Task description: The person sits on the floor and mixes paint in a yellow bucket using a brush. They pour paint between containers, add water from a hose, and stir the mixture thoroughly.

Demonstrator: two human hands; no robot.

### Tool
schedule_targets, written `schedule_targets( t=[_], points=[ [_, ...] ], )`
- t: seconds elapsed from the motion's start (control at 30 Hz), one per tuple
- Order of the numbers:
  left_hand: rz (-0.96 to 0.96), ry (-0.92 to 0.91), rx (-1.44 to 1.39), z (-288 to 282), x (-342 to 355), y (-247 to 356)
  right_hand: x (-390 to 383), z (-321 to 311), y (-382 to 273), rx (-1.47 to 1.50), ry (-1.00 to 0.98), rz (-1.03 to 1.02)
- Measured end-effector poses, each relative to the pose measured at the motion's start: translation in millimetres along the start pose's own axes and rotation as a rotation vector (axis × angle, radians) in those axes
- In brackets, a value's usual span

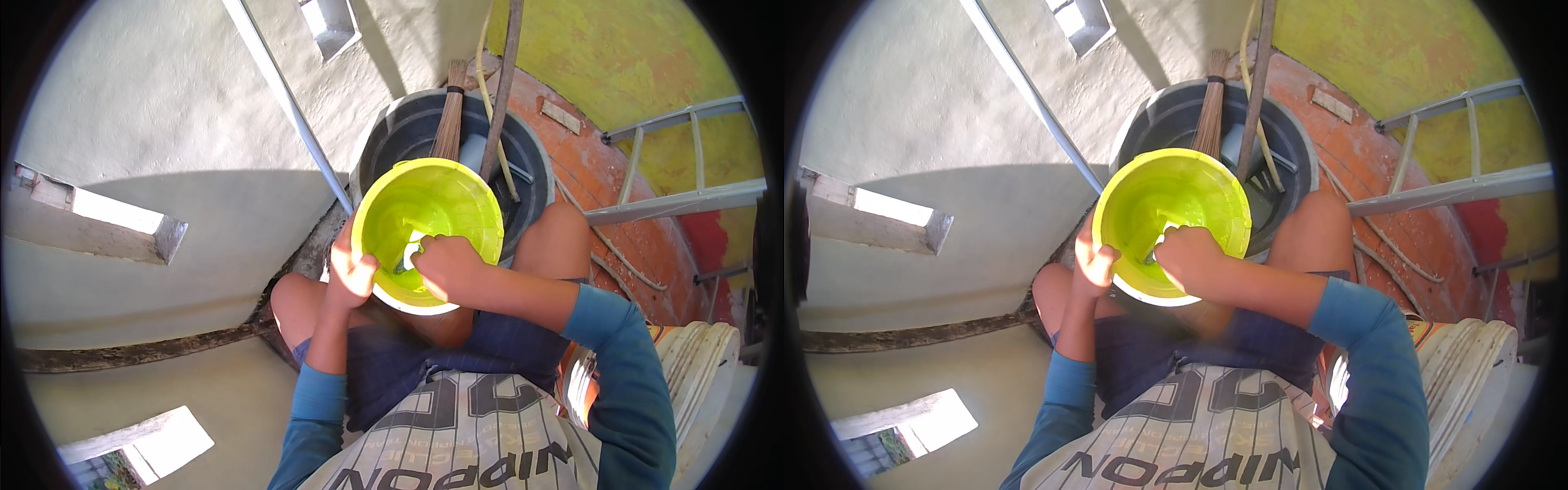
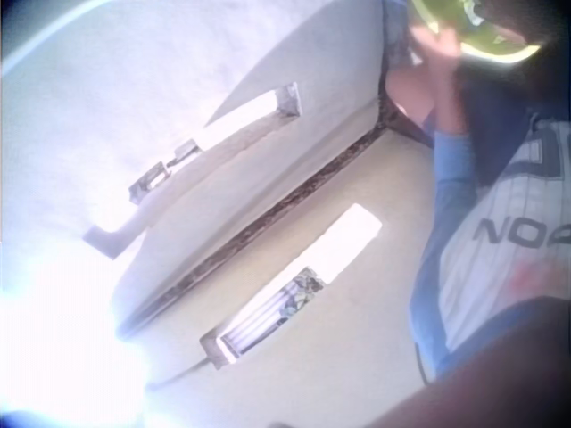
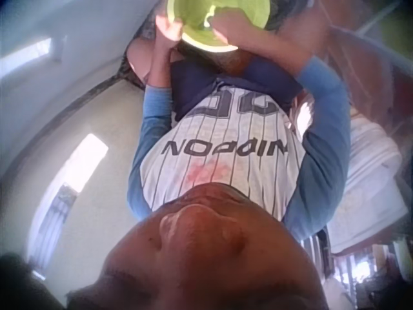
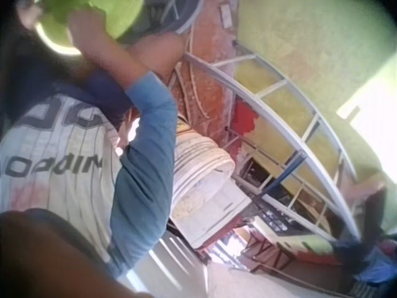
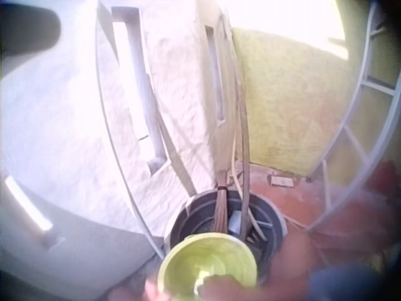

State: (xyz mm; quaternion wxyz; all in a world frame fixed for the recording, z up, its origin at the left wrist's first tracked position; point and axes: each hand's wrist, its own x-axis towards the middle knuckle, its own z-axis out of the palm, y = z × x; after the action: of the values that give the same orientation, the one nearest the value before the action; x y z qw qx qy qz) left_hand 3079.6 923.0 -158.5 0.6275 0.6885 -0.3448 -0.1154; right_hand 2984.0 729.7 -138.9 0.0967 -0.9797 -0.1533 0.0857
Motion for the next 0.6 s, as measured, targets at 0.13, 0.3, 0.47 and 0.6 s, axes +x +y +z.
schedule_targets(
  t=[0.13,0.3,0.47,0.6],
  points=[
    [0.005,0.026,-0.01,1,-3,3,-7,-8,5,0.013,0.059,-0.019],
    [0.004,0.034,-0.042,5,-1,5,2,-32,11,-0.023,0.137,-0.007],
    [0.028,0.03,-0.061,9,0,1,30,-34,28,-0.099,0.216,-0.047],
    [0.031,-0.009,0.028,5,-1,0,33,-32,49,-0.128,0.148,0.028]
  ],
)
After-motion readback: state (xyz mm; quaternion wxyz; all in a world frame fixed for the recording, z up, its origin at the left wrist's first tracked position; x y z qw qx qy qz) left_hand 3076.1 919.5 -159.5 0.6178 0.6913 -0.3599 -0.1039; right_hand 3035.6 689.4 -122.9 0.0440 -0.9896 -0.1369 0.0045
